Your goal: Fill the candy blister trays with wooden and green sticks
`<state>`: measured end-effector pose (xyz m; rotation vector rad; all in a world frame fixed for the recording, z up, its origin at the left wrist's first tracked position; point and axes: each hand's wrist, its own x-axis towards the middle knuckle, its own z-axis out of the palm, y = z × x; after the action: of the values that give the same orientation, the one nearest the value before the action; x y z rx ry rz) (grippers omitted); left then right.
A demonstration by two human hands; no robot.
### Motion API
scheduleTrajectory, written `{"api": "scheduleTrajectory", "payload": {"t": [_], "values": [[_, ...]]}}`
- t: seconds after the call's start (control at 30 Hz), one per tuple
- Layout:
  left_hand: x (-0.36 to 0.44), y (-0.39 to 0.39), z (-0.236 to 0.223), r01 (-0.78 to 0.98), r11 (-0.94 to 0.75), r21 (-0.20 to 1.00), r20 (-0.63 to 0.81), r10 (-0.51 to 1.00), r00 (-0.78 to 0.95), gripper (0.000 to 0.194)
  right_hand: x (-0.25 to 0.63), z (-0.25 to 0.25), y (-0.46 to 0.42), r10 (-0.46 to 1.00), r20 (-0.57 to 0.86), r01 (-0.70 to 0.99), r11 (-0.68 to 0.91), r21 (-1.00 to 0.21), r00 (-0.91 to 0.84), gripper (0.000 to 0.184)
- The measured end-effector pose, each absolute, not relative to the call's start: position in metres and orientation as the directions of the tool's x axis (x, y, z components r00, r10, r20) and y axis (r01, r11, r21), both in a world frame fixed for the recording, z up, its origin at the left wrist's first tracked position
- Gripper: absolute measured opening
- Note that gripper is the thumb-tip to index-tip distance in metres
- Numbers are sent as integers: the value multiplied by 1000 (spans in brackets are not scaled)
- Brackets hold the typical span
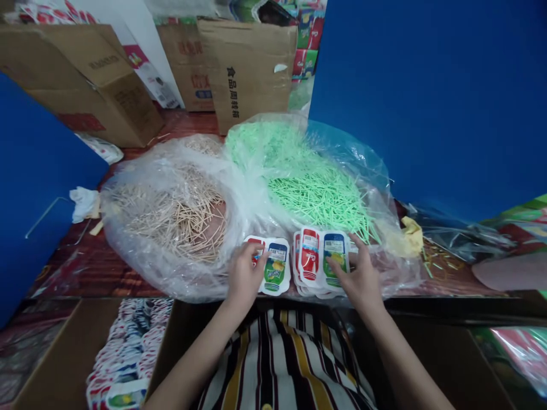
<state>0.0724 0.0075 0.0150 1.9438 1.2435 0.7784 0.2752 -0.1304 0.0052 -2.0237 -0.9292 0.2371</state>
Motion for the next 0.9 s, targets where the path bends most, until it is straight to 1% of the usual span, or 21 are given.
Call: {"api": "scheduleTrajectory", "payload": {"t": [0.03,0.07,0.1,0.17,0.2,0.23,0.3,0.37,0.43,0.53,0.67,0.77,0.83,0.9], "values": [[65,13,10,629,-356,691,174,926,334,17,278,2,-131,680,232,629,-421,-654,696,73],[57,18,5,716,-369,592,188,928,323,18,279,0,-131,678,298,707,-467,-531,672,70],[50,21,1,774,-371,513,165,928,335,21,279,0,-130,682,360,762,-487,-427,637,66],[42,25,-5,832,-373,410,93,925,368,26,277,4,-127,698,461,836,-476,-273,548,58],[41,26,-8,844,-373,386,73,924,375,28,276,7,-125,705,496,859,-457,-229,507,54],[41,27,-11,850,-367,378,58,926,374,30,275,10,-122,707,526,878,-430,-211,473,51],[44,29,-14,862,-315,397,42,945,325,33,273,16,-115,699,586,912,-341,-228,409,42],[46,33,-17,865,-229,447,-3,966,258,31,269,20,-106,703,630,943,-216,-254,331,34],[47,38,-19,844,-162,511,-42,976,213,27,263,24,-95,731,642,967,-98,-236,231,28],[44,42,-22,784,-115,610,-51,982,184,21,255,31,-76,790,607,981,43,-191,83,21],[37,39,-26,720,-121,683,14,988,152,20,245,42,-42,855,509,957,221,-191,-96,17],[31,35,-26,703,-177,689,74,982,175,24,236,45,-13,918,350,942,268,-203,-185,27],[29,34,-25,694,-235,681,112,969,218,27,229,43,4,954,218,950,247,-190,-204,38],[27,34,-24,672,-291,682,155,954,256,27,223,37,17,972,86,959,230,-167,-218,43]]}}
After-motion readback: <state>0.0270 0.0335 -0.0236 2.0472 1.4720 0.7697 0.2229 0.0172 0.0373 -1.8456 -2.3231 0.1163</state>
